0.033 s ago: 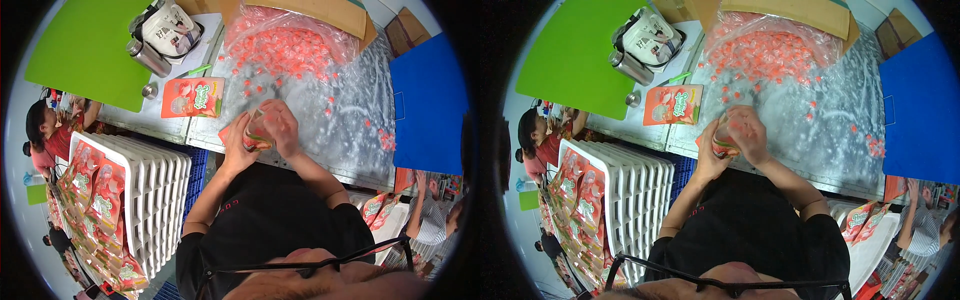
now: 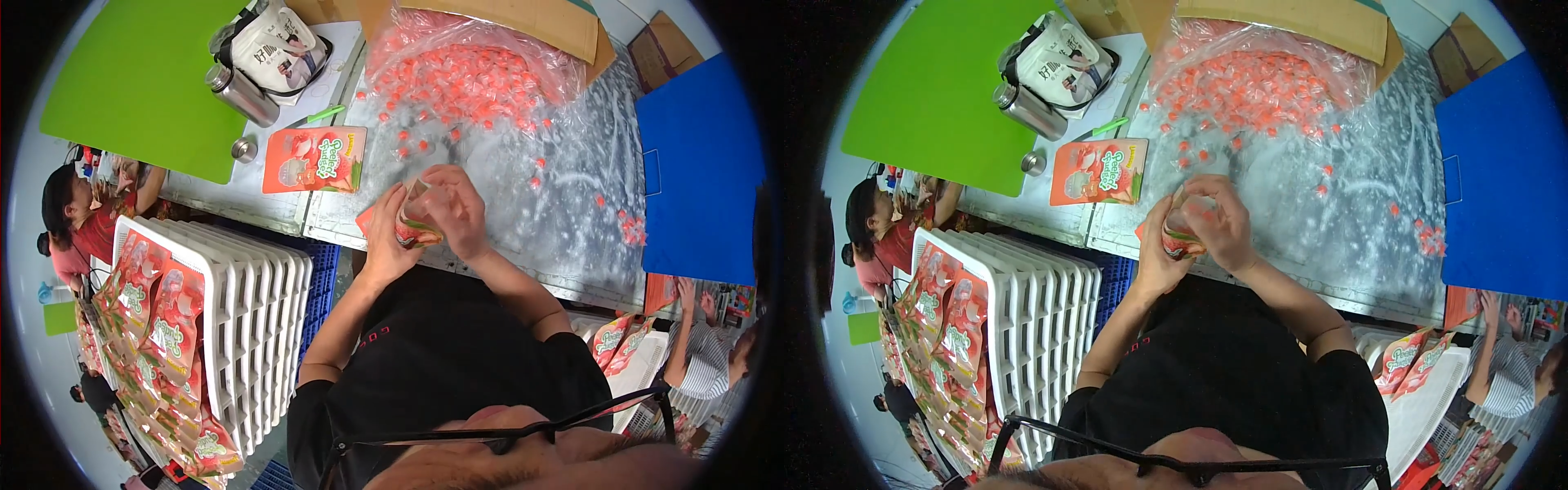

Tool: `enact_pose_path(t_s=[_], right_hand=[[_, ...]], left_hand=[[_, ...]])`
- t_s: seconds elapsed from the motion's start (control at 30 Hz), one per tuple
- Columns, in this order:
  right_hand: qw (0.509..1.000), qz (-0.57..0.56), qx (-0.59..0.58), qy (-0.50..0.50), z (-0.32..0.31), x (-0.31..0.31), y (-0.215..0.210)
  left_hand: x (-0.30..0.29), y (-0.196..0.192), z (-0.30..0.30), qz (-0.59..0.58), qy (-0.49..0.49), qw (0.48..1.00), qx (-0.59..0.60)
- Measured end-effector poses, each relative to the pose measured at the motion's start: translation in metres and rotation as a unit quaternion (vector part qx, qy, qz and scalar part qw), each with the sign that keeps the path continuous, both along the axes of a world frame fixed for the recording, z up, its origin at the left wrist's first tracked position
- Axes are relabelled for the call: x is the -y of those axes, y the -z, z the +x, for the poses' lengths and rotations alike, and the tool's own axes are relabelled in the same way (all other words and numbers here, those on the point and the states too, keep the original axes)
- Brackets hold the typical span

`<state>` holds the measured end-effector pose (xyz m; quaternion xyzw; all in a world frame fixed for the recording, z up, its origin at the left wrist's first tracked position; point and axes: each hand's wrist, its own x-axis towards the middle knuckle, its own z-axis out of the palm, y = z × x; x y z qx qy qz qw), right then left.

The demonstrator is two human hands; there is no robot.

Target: Filling plastic bags with small pink snack items and stacking the finished bags onto white trays.

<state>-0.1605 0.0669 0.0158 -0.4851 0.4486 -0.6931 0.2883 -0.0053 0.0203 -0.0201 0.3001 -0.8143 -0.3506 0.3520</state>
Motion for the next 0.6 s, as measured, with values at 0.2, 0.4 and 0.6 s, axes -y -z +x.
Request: enact_pose_path(t_s=[0.2, 0.4, 0.6], right_hand=[[0.999, -0.045, -0.024, -0.015, -0.005, 0.009, 0.012], [0.941, 0.102, -0.277, 0.164, -0.114, 0.072, 0.111], [0.838, 0.104, -0.514, 0.149, -0.094, 0.065, 0.136]], left_hand=[[0.0, 0.0, 0.004, 0.045, -0.005, 0.999, -0.019], [0.007, 0.01, 0.017, 0.116, -0.039, 0.989, -0.077], [0.012, 0.002, 0.024, 0.093, -0.064, 0.989, -0.093]])
